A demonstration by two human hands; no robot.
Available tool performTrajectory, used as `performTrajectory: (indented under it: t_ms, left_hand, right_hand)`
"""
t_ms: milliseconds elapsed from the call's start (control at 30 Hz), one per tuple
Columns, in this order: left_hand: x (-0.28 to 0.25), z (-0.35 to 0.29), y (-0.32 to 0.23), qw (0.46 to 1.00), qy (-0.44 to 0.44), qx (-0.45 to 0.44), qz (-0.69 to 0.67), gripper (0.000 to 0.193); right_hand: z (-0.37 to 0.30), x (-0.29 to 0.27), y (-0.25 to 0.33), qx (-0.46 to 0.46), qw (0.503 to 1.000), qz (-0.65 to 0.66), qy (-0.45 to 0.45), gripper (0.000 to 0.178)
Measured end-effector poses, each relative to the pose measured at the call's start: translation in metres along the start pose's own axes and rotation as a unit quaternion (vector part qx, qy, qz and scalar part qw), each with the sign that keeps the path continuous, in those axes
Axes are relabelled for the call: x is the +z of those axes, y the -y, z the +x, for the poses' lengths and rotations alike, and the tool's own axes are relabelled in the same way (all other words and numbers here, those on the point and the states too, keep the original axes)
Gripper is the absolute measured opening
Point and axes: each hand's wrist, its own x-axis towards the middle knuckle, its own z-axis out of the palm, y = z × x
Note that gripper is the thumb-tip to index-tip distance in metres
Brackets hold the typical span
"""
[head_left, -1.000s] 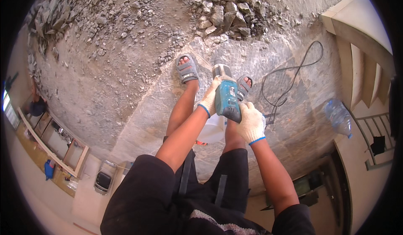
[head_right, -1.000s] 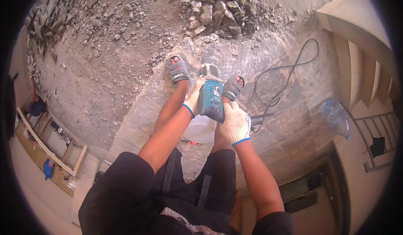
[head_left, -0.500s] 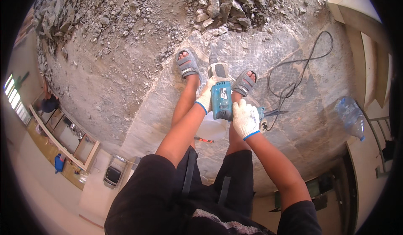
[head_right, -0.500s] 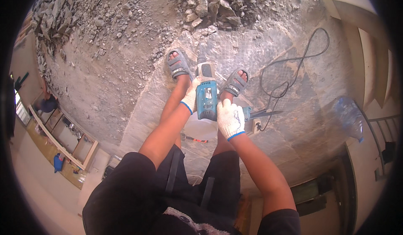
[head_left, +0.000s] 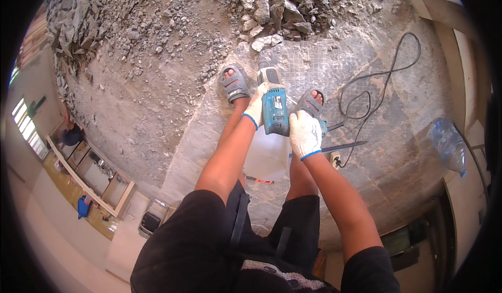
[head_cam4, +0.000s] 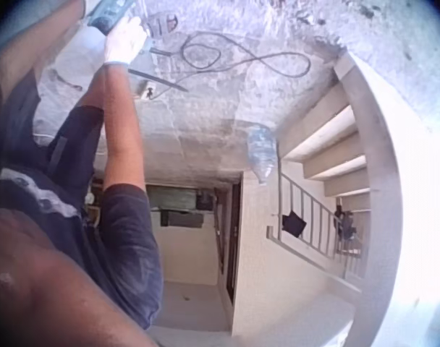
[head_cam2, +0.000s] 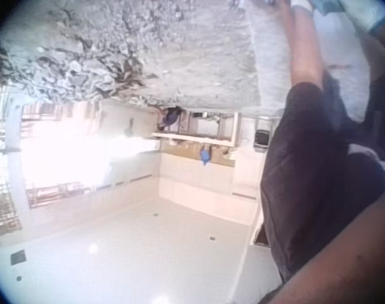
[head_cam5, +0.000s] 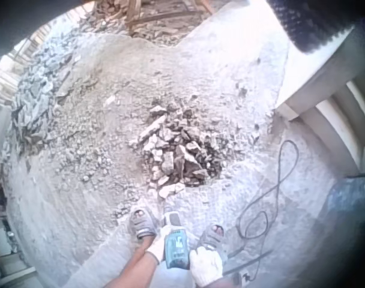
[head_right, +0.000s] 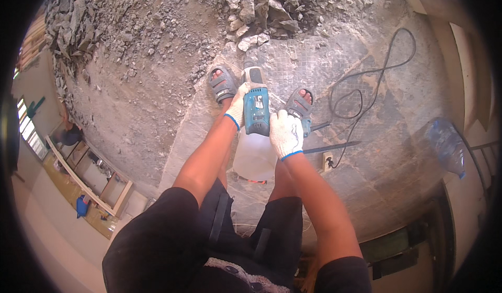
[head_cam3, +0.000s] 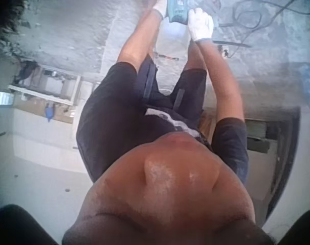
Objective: The person uses a handheld electric drill to break and remove sections of a concrete floor. Debris accumulates around the work area as the person continues drilling in the same spot.
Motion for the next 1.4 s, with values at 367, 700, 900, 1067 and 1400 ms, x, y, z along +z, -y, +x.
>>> performTrajectory:
  t_ms: [367, 700, 900, 1067, 1400]
  left_hand:
    - [0.032, -0.074, -0.025, 0.999, 0.013, 0.043, 0.021, 0.054]
    - [0.035, -0.108, -0.029, 0.999, -0.034, -0.001, -0.017, 0.046]
    - [0.017, -0.106, -0.015, 0.998, -0.054, 0.009, -0.007, 0.052]
    - [0.008, -0.091, -0.015, 0.999, -0.039, -0.004, -0.029, 0.051]
    - [0.02, -0.076, -0.014, 0.994, -0.013, 0.009, -0.109, 0.063]
  right_hand:
    - [-0.035, -0.053, 0.04, -0.026, 0.998, -0.025, -0.047, 0.022]
    - [-0.032, -0.09, 0.051, -0.018, 0.999, 0.014, 0.038, 0.026]
    - [-0.026, -0.066, 0.056, -0.032, 0.995, 0.021, 0.087, 0.035]
    - [-0.013, -0.068, 0.055, -0.026, 0.991, 0.006, 0.132, 0.026]
    - [0.022, -0.089, 0.039, -0.085, 0.98, -0.085, 0.161, 0.017]
